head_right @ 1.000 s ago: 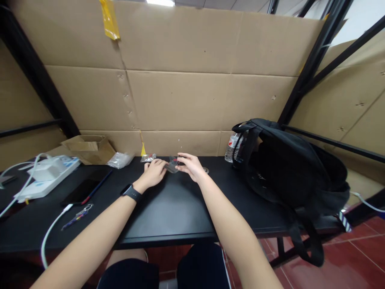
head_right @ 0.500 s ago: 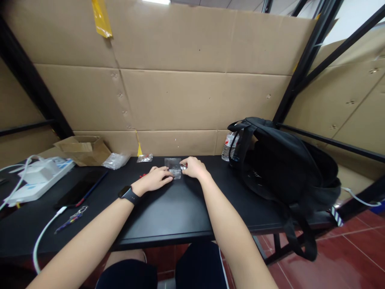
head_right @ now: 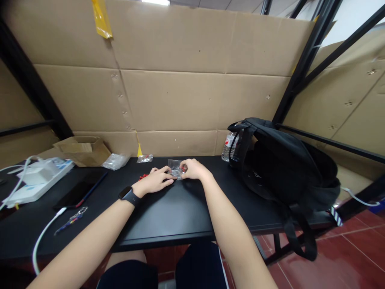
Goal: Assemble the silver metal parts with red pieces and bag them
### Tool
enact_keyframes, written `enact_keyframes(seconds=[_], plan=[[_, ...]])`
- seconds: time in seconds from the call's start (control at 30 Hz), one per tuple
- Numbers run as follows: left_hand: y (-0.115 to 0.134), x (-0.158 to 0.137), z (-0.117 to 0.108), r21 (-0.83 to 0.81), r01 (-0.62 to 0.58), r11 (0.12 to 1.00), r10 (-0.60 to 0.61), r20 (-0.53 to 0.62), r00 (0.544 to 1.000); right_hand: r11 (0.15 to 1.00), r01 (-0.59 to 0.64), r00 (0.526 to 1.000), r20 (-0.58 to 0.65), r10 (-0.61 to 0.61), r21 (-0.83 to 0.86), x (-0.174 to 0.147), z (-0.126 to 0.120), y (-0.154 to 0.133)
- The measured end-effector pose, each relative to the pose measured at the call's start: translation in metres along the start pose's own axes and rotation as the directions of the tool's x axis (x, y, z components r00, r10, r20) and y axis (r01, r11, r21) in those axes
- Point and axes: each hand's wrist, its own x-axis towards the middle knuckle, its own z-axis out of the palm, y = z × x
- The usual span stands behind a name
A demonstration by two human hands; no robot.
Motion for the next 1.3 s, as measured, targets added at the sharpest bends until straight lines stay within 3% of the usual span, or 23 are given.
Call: enact_keyframes(seconds=[0.4, 0.57, 0.73, 1.13, 1.3], plan=[[0.002, -0.002, -0.002, -0.017, 0.022, 1.000, -0.020, 0.096, 0.995, 1.000, -0.015, 0.998, 0.062, 0.015, 0.011, -0.001, -0.001, 0.003], [0.006, -0.004, -0.009, -0.028, -0.025, 0.999, 0.026, 0.027, 0.999, 0.999, -0.050, 0.997, 0.063, 0.051, -0.016, -0.002, -0.002, 0.006], [0.008, -0.005, -0.010, -0.031, -0.051, 0.998, 0.052, 0.041, 0.998, 0.999, -0.052, 0.997, 0.055, 0.053, -0.012, -0.003, -0.005, 0.005], [0.007, -0.005, -0.003, 0.010, 0.009, 1.000, -0.010, 0.134, 0.991, 0.995, -0.074, 0.988, 0.131, 0.082, -0.067, -0.006, -0.008, 0.003], [0.006, -0.004, 0.001, 0.033, 0.025, 0.999, -0.029, 0.112, 0.993, 0.994, -0.087, 0.987, 0.129, 0.095, -0.065, -0.004, -0.004, 0.003]])
